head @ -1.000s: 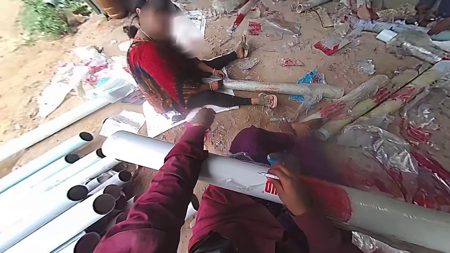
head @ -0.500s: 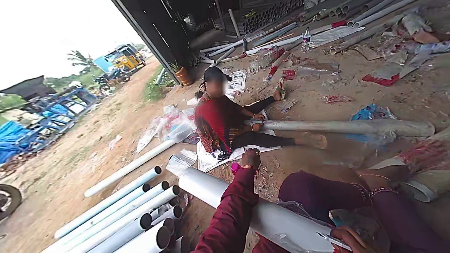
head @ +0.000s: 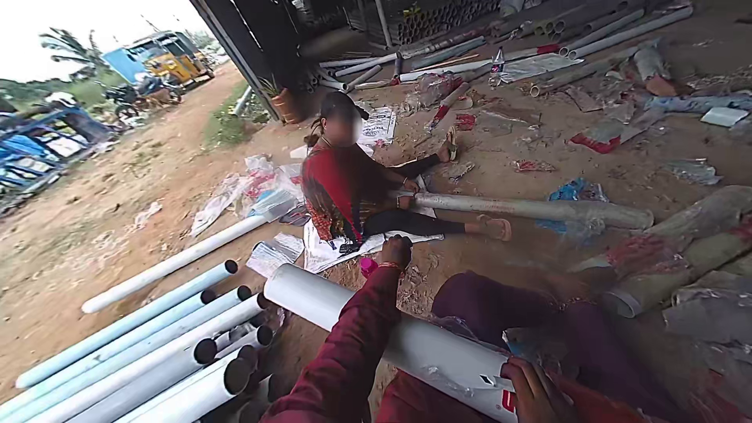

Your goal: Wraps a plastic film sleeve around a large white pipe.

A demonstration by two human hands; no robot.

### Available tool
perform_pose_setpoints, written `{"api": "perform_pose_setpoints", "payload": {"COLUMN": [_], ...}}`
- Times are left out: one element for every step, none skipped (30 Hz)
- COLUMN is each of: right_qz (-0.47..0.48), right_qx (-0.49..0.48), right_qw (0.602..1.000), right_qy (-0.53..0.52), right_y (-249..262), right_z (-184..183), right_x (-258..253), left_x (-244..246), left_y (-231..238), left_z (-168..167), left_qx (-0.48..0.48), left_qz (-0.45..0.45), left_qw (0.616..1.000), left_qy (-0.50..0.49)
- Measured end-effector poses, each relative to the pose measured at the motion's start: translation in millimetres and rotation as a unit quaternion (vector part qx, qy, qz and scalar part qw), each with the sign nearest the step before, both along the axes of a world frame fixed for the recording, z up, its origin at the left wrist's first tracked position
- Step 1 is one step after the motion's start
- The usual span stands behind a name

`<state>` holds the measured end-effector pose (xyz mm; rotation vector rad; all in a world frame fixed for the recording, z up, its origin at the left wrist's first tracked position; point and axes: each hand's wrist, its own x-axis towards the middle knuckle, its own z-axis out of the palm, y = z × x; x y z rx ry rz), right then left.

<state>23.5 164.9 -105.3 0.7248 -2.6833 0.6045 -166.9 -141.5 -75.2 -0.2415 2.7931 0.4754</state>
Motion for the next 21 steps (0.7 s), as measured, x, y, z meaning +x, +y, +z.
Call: {"api": "perform_pose_setpoints", "payload": {"right_qz": [0.024,0.045,0.061,0.070,0.076,0.079,0.080,0.076,0.067,0.053,0.041,0.025,0.010,-0.003,-0.017,-0.038,-0.072,-0.110,-0.147,-0.188,-0.231], "right_qx": [-0.003,-0.006,-0.009,-0.014,-0.020,-0.030,-0.043,-0.054,-0.062,-0.063,-0.062,-0.060,-0.064,-0.072,-0.083,-0.096,-0.114,-0.135,-0.144,-0.135,-0.112], "right_qw": [0.999,0.998,0.997,0.996,0.995,0.994,0.994,0.994,0.995,0.996,0.997,0.998,0.998,0.997,0.996,0.994,0.990,0.983,0.975,0.968,0.963], "right_qy": [-0.025,-0.044,-0.055,-0.062,-0.068,-0.067,-0.062,-0.048,-0.034,-0.020,-0.014,0.001,0.010,0.014,0.016,0.023,0.041,0.064,0.086,0.096,0.077], "right_y": [3.9,7.3,9.8,11.7,12.8,13.3,14.2,15.1,15.1,14.1,13.2,12.0,11.5,11.8,13.6,17.2,22.9,31.8,43.0,54.6,65.2], "right_z": [4.0,7.5,9.3,10.7,12.4,13.2,12.0,10.2,8.3,6.0,4.1,-1.0,-4.7,-6.4,-5.0,-2.5,-1.0,0.9,3.9,7.7,10.3], "right_x": [1.1,1.7,2.2,4.0,5.5,7.0,8.3,8.4,8.5,9.0,9.8,9.4,8.5,7.3,5.4,3.1,-0.2,-5.8,-14.3,-24.5,-34.0], "left_x": [1.7,2.7,2.5,3.1,3.2,3.2,3.0,1.3,-0.6,-1.5,-1.9,-1.8,0.9,7.9,20.6,38.9,62.4,88.8,113.3,133.5,147.8], "left_y": [-0.7,-2.5,-4.6,-6.2,-8.0,-9.5,-9.9,-9.0,-7.2,-5.4,-3.0,1.2,8.7,20.7,38.3,59.6,81.3,101.6,117.9,130.2,137.8], "left_z": [0.5,0.3,0.7,1.0,0.9,0.5,-0.4,-0.2,1.0,2.7,5.0,7.9,11.6,15.4,20.2,25.3,30.5,33.0,29.8,19.9,5.9], "left_qx": [0.000,-0.001,-0.005,-0.008,-0.009,-0.011,-0.013,-0.013,-0.010,-0.004,0.008,0.024,0.051,0.087,0.129,0.170,0.204,0.217,0.209,0.197,0.186], "left_qz": [0.007,0.011,0.015,0.021,0.027,0.032,0.035,0.035,0.032,0.026,0.015,0.000,-0.018,-0.036,-0.058,-0.095,-0.147,-0.201,-0.248,-0.279,-0.298], "left_qw": [1.000,1.000,1.000,1.000,1.000,0.999,0.999,0.999,0.999,1.000,1.000,0.999,0.997,0.991,0.980,0.964,0.946,0.934,0.928,0.921,0.912], "left_qy": [-0.001,0.001,0.000,-0.006,-0.011,-0.017,-0.022,-0.021,-0.014,-0.002,0.013,0.030,0.055,0.092,0.136,0.181,0.203,0.200,0.182,0.186,0.212]}}
